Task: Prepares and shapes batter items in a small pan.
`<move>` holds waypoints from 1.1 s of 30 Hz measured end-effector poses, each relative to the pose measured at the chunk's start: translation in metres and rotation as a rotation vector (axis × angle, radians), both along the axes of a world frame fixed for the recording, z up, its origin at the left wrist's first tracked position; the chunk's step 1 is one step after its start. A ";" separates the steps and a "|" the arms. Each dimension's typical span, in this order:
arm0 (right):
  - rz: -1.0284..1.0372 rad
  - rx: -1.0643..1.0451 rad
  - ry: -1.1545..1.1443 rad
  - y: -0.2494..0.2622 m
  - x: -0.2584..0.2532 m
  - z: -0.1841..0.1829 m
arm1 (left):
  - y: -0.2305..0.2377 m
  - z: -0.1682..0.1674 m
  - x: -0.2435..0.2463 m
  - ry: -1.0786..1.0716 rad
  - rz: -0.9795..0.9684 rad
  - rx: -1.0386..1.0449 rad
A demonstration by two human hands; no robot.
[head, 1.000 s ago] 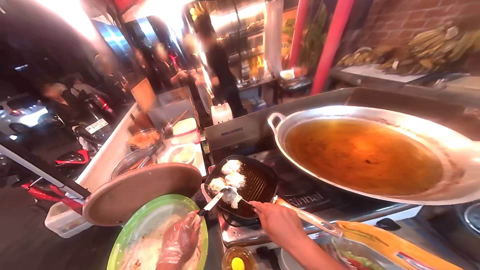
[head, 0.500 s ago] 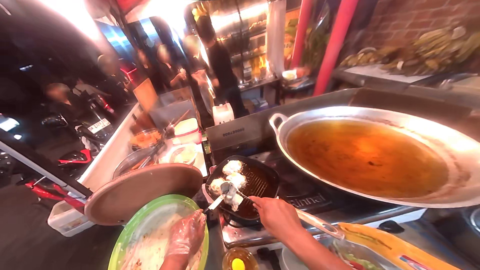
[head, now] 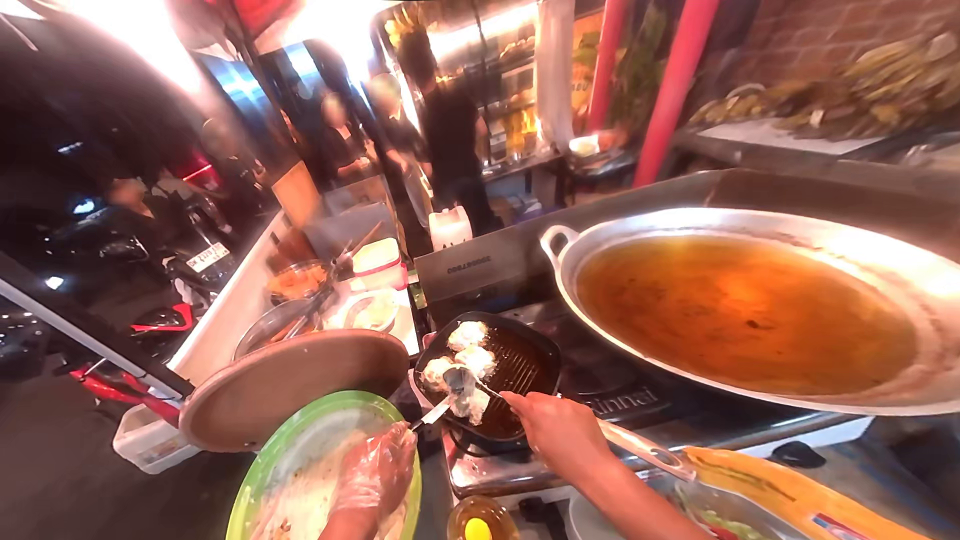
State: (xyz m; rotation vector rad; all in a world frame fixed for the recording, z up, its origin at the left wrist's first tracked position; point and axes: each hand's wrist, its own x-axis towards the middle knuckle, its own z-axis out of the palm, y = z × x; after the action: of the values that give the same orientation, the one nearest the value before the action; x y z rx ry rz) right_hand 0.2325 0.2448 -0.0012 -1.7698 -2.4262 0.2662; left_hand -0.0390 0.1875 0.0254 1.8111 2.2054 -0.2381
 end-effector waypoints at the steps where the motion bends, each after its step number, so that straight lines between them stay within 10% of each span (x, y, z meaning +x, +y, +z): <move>1: -0.004 0.047 0.019 0.001 0.001 -0.003 | 0.000 0.001 0.000 0.007 -0.003 -0.007; 7: -0.102 0.023 0.302 0.012 0.014 -0.007 | 0.004 0.023 0.000 0.026 -0.034 -0.042; 17: -0.388 -0.936 1.545 0.014 0.030 -0.002 | 0.025 0.044 0.009 0.047 -0.104 -0.113; 33: -0.320 -0.762 1.692 0.001 0.046 -0.002 | 0.085 0.103 0.077 0.278 -0.336 -0.143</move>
State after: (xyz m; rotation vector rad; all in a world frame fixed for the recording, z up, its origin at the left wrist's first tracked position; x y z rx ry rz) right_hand 0.2786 0.2458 -0.0035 -1.0224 -0.7874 1.8156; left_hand 0.0376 0.2723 0.1280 2.1662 1.9726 -0.7371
